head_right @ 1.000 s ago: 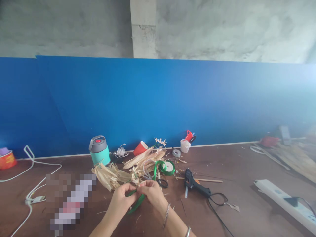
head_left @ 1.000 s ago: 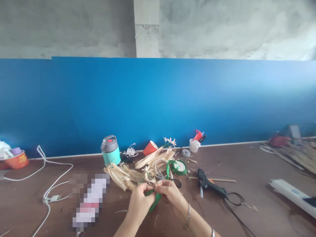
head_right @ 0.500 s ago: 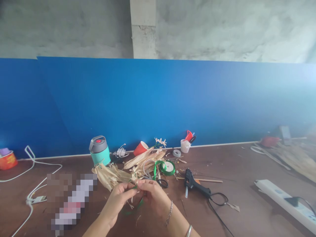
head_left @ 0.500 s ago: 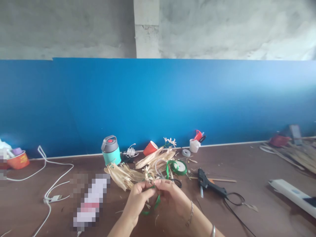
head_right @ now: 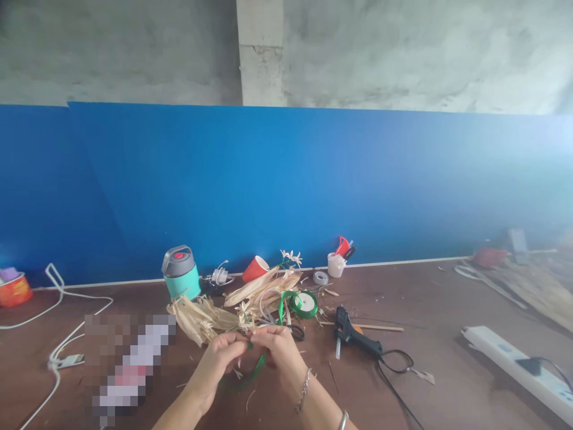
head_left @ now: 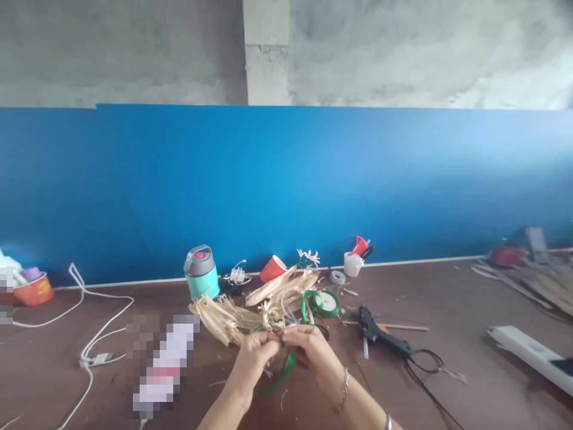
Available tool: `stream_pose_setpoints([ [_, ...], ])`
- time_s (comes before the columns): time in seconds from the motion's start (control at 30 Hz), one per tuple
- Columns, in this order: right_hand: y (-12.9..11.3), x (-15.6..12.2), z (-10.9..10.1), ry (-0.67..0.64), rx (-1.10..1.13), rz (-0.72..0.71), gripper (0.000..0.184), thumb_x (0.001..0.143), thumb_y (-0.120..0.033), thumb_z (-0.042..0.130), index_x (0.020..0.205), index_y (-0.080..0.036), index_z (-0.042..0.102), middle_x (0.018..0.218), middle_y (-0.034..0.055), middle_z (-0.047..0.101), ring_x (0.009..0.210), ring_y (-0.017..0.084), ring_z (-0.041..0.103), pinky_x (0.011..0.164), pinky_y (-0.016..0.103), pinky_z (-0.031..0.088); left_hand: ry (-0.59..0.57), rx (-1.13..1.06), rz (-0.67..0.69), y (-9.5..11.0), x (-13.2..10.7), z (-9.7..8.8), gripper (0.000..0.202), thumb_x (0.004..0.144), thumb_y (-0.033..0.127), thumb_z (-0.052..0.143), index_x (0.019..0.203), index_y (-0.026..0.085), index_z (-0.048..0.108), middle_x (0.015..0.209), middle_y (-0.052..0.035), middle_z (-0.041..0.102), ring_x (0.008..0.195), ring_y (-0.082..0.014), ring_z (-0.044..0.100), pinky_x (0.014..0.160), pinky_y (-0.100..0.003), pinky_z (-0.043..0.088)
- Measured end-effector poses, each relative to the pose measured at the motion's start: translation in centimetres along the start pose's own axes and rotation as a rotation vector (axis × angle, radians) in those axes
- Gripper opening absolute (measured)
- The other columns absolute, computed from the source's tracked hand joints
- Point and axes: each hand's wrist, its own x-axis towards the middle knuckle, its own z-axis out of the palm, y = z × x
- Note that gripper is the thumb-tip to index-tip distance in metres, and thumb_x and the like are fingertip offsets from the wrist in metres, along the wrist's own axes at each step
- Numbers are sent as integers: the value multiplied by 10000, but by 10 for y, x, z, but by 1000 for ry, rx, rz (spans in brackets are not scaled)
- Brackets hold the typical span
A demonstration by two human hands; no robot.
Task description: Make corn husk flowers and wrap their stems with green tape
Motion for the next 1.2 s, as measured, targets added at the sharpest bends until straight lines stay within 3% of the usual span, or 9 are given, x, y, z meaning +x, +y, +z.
stream_pose_setpoints([
  [0.2, 2, 0, 2, -3, 18, -13, 93, 526, -222, 641, 542, -130, 646, 415, -68, 394, 407, 45, 232, 438, 235, 99, 12, -3, 5, 3, -2, 0, 204, 549, 302, 690, 503, 151, 562, 414, 57, 459, 423, -82, 387, 455, -206, 288],
  [0.33, -1, -3, 2, -11, 28, -10, 95, 531, -224, 637, 556, -134, 657, 437, -62, 420, 421, 48, 261, 442, 223, 128, -44, 20, 16, 9, -6, -2, 258, 591, 350, 662, 490, 159, 521, 416, 68, 409, 417, -63, 316, 442, -198, 229],
  [0.57, -9, -5, -3, -109, 29, 47, 106, 509, -222, 655, 555, -127, 662, 446, -58, 446, 404, 39, 274, 430, 217, 104, -63, 45, 30, 11, -9, -2, 270, 554, 333, 657, 454, 178, 461, 405, 85, 348, 405, -51, 256, 422, -197, 180],
  [0.8, -2, -2, 0, -46, 38, 30, 96, 515, -232, 654, 490, -157, 600, 425, -62, 419, 405, 51, 261, 430, 226, 109, 23, 159, 89, 1, -3, 1, 202, 603, 319, 621, 503, 165, 536, 434, 50, 456, 441, -90, 389, 458, -212, 290],
  [0.97, 2, 2, 0, 3, -11, 33, 236, 523, -267, 654, 389, -184, 477, 359, -82, 323, 352, 43, 193, 408, 246, 63, 108, 327, 199, -5, -2, 2, 199, 645, 328, 623, 550, 153, 623, 501, 11, 566, 504, -129, 480, 485, -222, 343],
  [1.07, 5, 6, -2, 7, -42, 43, 204, 522, -261, 653, 421, -175, 498, 348, -89, 326, 335, 32, 200, 405, 240, 59, 176, 455, 273, -8, -3, 3, 208, 678, 329, 588, 553, 167, 622, 519, -2, 605, 522, -152, 529, 481, -225, 367],
  [1.2, 10, 12, -6, -4, -65, 62, 165, 521, -272, 647, 470, -160, 537, 331, -94, 338, 313, 25, 211, 395, 237, 64, 179, 470, 266, -10, -4, 4, 169, 657, 305, 592, 557, 171, 619, 502, 2, 609, 510, -158, 551, 474, -224, 378],
])
